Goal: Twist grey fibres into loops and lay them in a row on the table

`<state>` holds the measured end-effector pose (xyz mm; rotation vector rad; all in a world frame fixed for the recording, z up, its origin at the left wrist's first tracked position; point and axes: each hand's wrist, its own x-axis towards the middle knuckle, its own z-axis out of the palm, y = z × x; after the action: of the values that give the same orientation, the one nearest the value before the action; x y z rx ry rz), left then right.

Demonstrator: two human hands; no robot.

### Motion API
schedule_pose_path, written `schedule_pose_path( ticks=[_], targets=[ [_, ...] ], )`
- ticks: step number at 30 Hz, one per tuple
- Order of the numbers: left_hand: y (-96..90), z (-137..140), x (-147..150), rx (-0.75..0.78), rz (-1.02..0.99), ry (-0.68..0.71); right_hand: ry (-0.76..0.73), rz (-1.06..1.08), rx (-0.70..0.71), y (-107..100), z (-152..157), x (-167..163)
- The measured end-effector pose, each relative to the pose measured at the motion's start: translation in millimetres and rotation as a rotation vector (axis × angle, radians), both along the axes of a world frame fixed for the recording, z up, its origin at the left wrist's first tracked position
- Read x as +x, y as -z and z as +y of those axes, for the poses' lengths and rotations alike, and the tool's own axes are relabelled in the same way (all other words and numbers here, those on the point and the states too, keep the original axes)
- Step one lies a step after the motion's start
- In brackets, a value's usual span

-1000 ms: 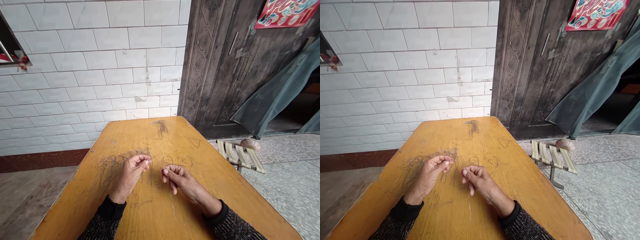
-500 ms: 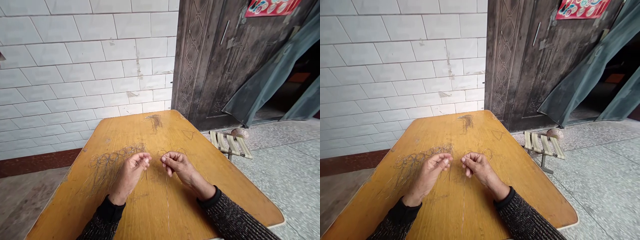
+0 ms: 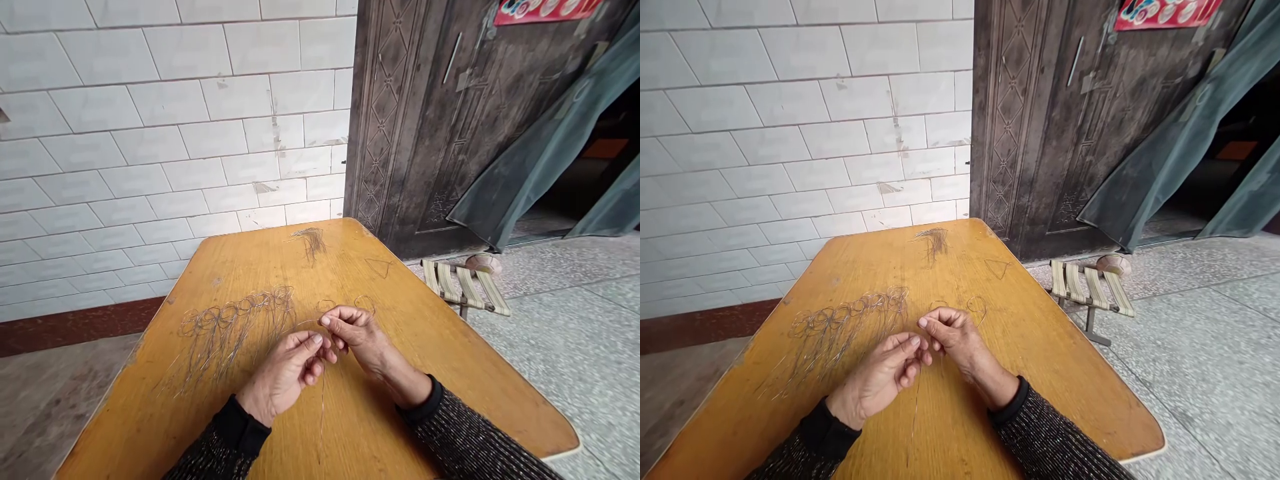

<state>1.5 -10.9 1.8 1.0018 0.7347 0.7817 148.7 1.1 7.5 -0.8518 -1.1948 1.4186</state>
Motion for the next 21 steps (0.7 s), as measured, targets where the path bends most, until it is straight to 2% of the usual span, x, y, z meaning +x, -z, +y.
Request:
schedule_pose_path(
  ticks=[8, 21],
  targets=[
    [2.9, 2.1, 2.0, -0.066, -0.073, 0.017, 0.013, -0.036, 0.061, -4.1, -1.5, -1.9],
    [0.5, 2.7, 8.2, -0.103, -0.105, -0.012, 0.066, -0.062, 0.041, -4.7, -3.4, -5.6]
  ],
)
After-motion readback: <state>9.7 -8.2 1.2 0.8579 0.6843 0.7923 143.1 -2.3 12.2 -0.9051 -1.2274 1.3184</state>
